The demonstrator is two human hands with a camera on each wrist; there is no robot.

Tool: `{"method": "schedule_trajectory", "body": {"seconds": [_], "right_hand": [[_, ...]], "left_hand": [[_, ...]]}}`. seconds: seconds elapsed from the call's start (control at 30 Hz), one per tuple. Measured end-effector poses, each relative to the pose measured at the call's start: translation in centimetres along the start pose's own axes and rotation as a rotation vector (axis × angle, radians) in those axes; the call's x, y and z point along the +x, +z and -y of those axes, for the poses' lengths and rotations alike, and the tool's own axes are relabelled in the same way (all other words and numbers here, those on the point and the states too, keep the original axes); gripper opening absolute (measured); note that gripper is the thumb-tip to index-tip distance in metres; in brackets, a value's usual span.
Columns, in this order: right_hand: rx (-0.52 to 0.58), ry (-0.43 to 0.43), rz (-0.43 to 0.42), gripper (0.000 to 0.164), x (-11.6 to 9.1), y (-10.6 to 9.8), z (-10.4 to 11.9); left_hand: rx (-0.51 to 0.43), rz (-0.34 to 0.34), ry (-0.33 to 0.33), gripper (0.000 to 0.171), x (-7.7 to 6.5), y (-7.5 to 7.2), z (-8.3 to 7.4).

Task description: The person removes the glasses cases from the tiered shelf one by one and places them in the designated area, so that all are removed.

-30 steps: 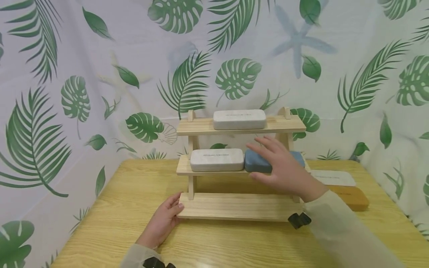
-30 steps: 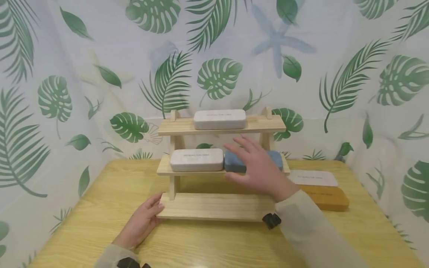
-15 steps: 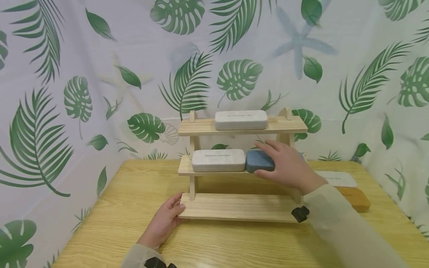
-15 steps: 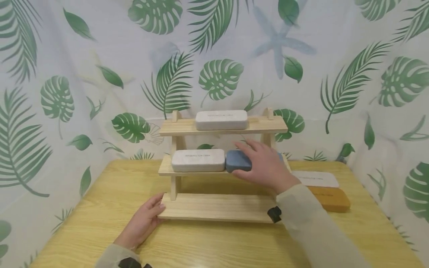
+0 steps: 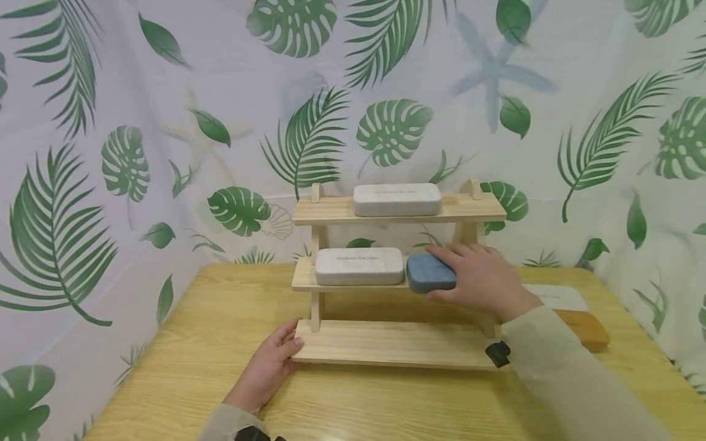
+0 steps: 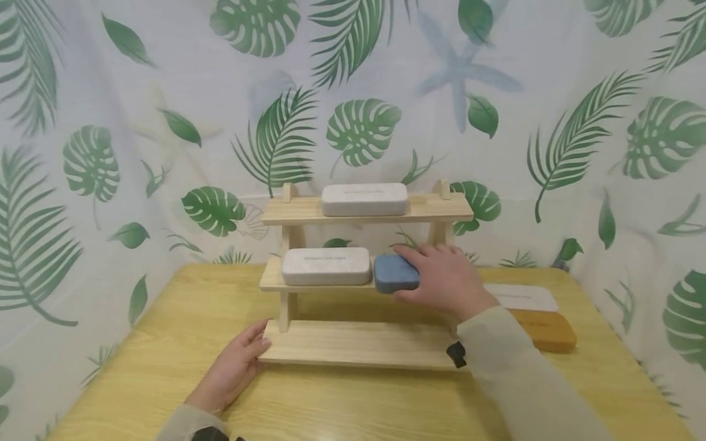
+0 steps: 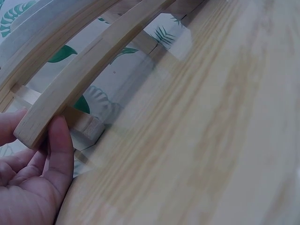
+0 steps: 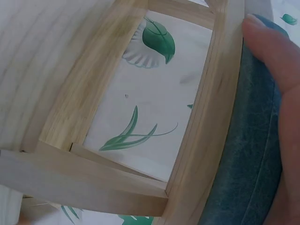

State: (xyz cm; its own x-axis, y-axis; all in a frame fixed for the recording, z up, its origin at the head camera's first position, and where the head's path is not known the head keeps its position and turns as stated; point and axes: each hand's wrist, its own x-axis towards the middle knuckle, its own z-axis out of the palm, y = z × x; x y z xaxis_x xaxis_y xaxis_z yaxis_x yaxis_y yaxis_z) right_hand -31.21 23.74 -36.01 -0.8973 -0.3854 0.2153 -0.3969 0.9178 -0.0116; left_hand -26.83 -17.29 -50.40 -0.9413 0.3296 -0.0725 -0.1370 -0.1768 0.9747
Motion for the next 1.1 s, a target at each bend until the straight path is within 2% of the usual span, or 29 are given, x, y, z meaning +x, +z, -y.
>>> {"method": "schedule_trajectory", "body": {"seconds": [0.37, 0.57, 0.83, 0.97, 1.1], "right_hand": [[-0.048, 0.033, -0.057, 0.106, 0.0, 0.1, 0.6], [-0.088, -0.003, -0.119, 0.106, -1.0, 0.4, 0.6], [0.010, -0.034, -0.149, 0.105, -3.0, -0.6, 1.0], [0.044, -0.076, -0.130, 0.103, -4.2, -1.0, 1.3], [0.045, -0.066, -0.109, 0.101, -5.5, -1.4, 1.1]], "left_hand": [[0.006, 0.011, 0.004, 0.065, 0.0, -0.3, 0.2], [-0.001, 0.014, -0.004, 0.065, -0.2, 0.0, 0.5], [-0.009, 0.019, 0.016, 0.064, 0.2, -0.4, 0.8], [0.002, 0.021, 0.015, 0.064, 0.1, -0.5, 0.9], [0.007, 0.018, 0.004, 0.065, -0.1, -0.5, 0.6]]}}
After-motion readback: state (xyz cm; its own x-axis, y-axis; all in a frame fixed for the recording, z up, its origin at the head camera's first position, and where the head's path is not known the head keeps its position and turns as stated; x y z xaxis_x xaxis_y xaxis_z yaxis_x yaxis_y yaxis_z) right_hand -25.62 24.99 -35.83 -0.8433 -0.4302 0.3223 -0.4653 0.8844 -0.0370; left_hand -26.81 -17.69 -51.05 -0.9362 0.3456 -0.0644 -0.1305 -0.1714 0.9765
